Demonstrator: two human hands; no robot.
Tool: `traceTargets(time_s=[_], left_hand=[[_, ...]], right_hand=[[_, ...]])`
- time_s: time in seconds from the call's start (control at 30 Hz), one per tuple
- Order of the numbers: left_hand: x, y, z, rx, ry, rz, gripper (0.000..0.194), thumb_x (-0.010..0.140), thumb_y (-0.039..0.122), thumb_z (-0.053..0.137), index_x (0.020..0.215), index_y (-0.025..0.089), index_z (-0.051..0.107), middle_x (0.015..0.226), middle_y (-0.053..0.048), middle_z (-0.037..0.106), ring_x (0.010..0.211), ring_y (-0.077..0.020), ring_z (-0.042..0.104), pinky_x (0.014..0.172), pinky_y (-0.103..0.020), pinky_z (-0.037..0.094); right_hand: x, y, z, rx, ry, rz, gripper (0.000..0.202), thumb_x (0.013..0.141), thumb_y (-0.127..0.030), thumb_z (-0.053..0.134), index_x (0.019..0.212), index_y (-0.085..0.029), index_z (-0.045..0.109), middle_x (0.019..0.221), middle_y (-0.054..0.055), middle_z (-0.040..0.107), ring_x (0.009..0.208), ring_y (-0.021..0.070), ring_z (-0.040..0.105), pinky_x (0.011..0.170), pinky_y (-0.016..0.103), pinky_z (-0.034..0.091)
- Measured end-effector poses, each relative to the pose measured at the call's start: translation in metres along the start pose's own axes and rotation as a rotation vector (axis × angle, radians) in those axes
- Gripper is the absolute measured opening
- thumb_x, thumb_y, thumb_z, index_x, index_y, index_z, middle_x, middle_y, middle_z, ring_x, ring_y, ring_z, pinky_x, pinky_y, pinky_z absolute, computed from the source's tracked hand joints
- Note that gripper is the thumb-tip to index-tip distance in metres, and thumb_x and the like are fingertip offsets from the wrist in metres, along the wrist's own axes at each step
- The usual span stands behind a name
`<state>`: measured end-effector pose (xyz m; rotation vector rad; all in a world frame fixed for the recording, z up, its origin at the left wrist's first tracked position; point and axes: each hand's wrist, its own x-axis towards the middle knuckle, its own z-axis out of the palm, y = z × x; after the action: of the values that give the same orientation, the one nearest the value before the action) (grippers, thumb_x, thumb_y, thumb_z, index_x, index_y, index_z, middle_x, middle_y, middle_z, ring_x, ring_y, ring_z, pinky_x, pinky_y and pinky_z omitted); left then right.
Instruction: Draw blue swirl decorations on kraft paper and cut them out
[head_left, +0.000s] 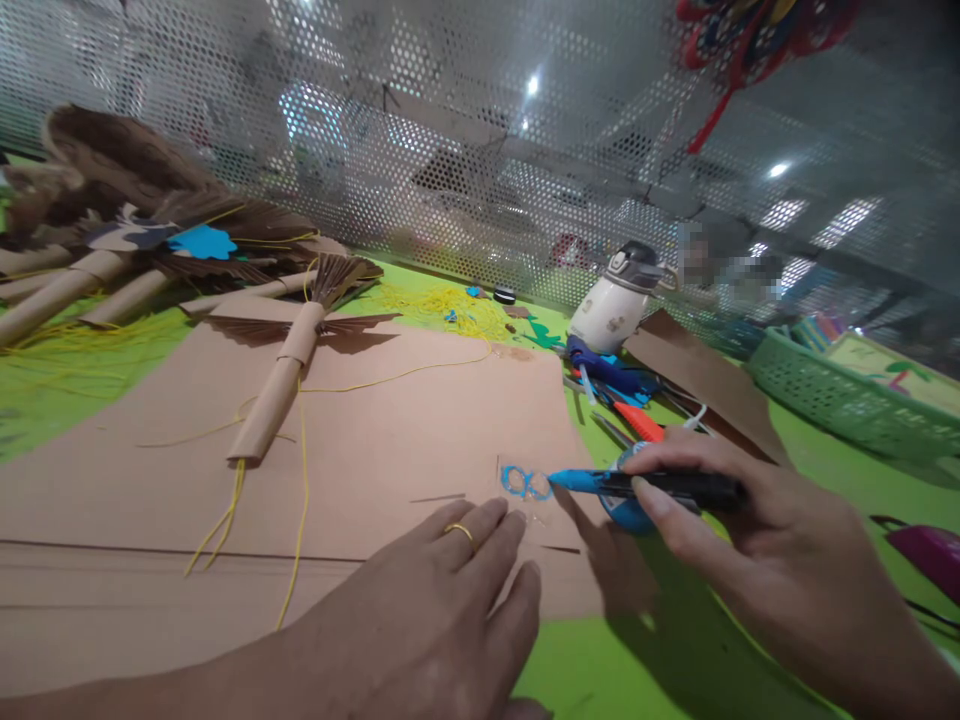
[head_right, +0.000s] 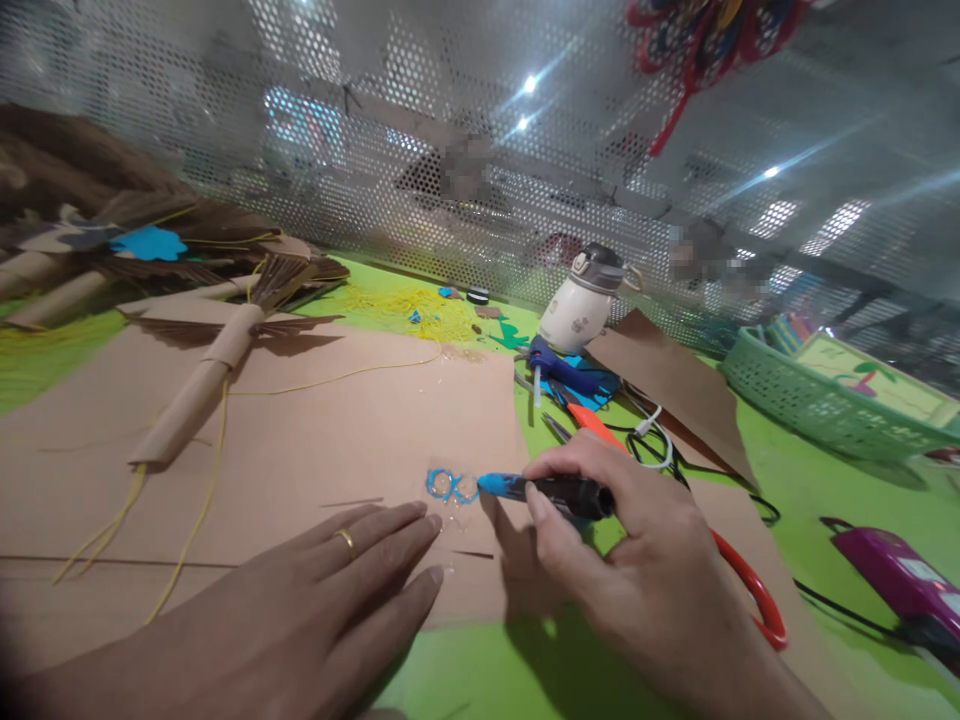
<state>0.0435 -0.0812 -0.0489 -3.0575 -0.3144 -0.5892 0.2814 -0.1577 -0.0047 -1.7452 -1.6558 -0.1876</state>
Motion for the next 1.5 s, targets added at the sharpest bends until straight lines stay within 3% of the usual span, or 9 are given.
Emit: traceTargets(time_s=[0.43,0.8,1.17,1.3,1.5], left_hand=[[-0.0014,0.0014,0.0009,0.011,0.011,0.003,0.043,0.105,0.044,0.052,0.127,0.01,0.066,0.136,-0.021,0.067,0.127,-0.0352,0.061,0.111,-0.052,0.048],[0.0006,0.0005,0.0026,0.026,0.015,0.008,0.043,0.105,0.044,0.051,0.125,0.009,0.066,0.135,-0.022,0.067,0.126,-0.0357,0.061,0.11,-0.053,0.048],[0.0004,0.0019,-0.0008,0.036,0.013,0.014,0.043,0.106,0.043,0.05,0.124,0.009,0.068,0.133,-0.022,0.068,0.125,-0.0364,0.062,0.106,-0.053,0.051],[0.0028,0.003,-0.0027,0.055,-0.02,0.034,0.047,0.109,0.039,0.041,0.122,0.005,0.069,0.129,-0.026,0.069,0.123,-0.0398,0.063,0.102,-0.055,0.052],[0.0021,0.0026,-0.0019,0.055,-0.029,0.034,0.047,0.107,0.041,0.045,0.125,0.005,0.069,0.132,-0.026,0.068,0.123,-0.0399,0.063,0.103,-0.055,0.052]], right_hand=[[0.0008,-0.0026,-0.0009,-0.001,0.04,0.035,0.012,0.089,-0.035,0.063,0.089,-0.032,0.074,0.085,-0.006,0.079,0.075,0.0169,0.072,0.073,0.028,0.054],[0.0043,0.0004,0.0033,0.052,-0.005,-0.083,0.011,0.09,-0.028,0.063,0.089,-0.031,0.074,0.081,-0.007,0.077,0.07,0.0138,0.068,0.067,0.023,0.053],[0.0017,-0.0011,-0.0005,0.006,0.048,0.043,0.01,0.088,-0.035,0.065,0.091,-0.032,0.075,0.087,-0.006,0.079,0.078,0.0162,0.072,0.076,0.027,0.054],[0.0031,-0.0025,0.0026,0.026,-0.005,-0.018,0.011,0.089,-0.031,0.063,0.088,-0.03,0.074,0.084,-0.003,0.077,0.075,0.0176,0.071,0.069,0.028,0.055],[0.0049,-0.0031,0.0039,0.026,-0.028,-0.063,0.014,0.09,-0.028,0.06,0.087,-0.03,0.074,0.083,-0.002,0.077,0.073,0.0179,0.071,0.066,0.028,0.055]])
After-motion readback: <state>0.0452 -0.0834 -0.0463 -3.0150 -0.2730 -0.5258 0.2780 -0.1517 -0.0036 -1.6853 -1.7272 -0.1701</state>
